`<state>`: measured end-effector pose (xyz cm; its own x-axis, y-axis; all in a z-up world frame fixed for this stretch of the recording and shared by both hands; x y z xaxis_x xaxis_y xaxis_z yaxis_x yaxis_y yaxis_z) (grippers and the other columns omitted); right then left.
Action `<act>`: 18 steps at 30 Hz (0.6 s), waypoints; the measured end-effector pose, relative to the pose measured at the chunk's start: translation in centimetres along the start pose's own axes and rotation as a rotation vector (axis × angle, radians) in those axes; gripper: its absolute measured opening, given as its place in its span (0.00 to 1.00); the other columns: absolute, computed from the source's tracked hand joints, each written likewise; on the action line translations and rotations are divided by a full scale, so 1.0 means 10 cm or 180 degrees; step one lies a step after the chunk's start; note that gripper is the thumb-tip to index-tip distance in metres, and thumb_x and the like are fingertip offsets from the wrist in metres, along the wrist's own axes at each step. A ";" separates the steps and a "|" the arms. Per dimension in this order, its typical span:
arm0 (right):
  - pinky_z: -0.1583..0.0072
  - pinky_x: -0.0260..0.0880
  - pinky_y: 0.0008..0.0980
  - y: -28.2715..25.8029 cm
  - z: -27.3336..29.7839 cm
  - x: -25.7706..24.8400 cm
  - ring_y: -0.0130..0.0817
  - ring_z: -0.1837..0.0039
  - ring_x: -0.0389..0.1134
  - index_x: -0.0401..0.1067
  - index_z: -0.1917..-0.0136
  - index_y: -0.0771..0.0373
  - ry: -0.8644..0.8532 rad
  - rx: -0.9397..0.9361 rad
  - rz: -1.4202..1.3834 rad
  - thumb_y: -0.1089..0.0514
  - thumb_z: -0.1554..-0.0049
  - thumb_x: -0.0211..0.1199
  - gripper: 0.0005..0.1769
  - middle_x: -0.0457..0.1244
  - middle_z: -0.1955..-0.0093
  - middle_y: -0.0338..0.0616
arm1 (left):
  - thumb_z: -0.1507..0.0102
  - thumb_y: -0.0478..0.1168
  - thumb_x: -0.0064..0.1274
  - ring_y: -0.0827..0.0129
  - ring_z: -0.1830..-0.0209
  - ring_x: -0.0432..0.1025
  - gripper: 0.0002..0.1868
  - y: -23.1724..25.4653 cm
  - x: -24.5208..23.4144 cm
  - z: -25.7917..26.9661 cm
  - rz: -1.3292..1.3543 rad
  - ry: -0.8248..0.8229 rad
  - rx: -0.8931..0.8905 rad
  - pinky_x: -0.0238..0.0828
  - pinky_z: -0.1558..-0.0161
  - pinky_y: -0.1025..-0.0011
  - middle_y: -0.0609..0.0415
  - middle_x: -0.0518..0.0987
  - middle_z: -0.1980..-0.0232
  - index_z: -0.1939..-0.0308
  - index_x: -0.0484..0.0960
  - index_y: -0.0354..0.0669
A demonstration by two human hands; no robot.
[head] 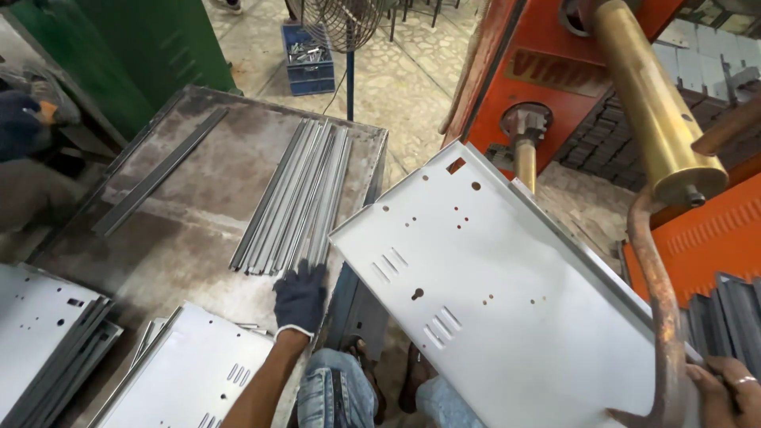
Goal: Spot welding metal strips onto a rectangular metal panel at a manual workstation.
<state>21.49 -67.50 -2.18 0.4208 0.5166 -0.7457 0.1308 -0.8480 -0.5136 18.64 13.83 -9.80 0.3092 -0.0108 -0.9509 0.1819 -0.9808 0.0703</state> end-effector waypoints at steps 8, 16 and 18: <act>0.53 0.67 0.26 -0.76 0.13 0.25 0.27 0.59 0.69 0.73 0.49 0.72 -0.0037 0.0025 -0.0140 0.62 0.32 0.66 0.09 0.68 0.65 0.48 | 0.40 0.53 0.51 0.40 0.28 0.56 0.35 -0.15 0.28 -0.11 0.0001 -0.0658 0.0085 0.47 0.30 0.47 0.38 0.57 0.23 0.32 0.67 0.42; 0.52 0.66 0.26 -0.71 0.25 0.28 0.28 0.59 0.69 0.72 0.53 0.72 0.0012 0.0088 -0.0336 0.63 0.32 0.66 0.10 0.67 0.64 0.50 | 0.40 0.40 0.52 0.52 0.51 0.75 0.08 0.09 0.13 -0.18 0.0126 -0.0624 -0.0245 0.69 0.47 0.55 0.45 0.81 0.55 0.60 0.82 0.44; 0.52 0.66 0.26 -0.71 0.27 0.24 0.28 0.59 0.69 0.72 0.53 0.72 -0.0008 0.0060 -0.0190 0.63 0.32 0.66 0.09 0.67 0.64 0.50 | 0.46 0.37 0.54 0.52 0.66 0.76 0.02 0.03 0.34 -0.22 0.0154 0.0091 -0.0631 0.71 0.62 0.54 0.46 0.79 0.68 0.73 0.80 0.44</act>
<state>19.11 -59.93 -1.50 0.4104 0.5665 -0.7146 0.1386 -0.8132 -0.5652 21.79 13.93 -12.35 0.3479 -0.0486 -0.9363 0.3454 -0.9218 0.1762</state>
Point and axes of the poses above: each hand's wrist, its own z-axis away from the middle knuckle, its own x-axis out of the palm, y = z × x, the point moved 3 cm from there along -z, towards the middle knuckle
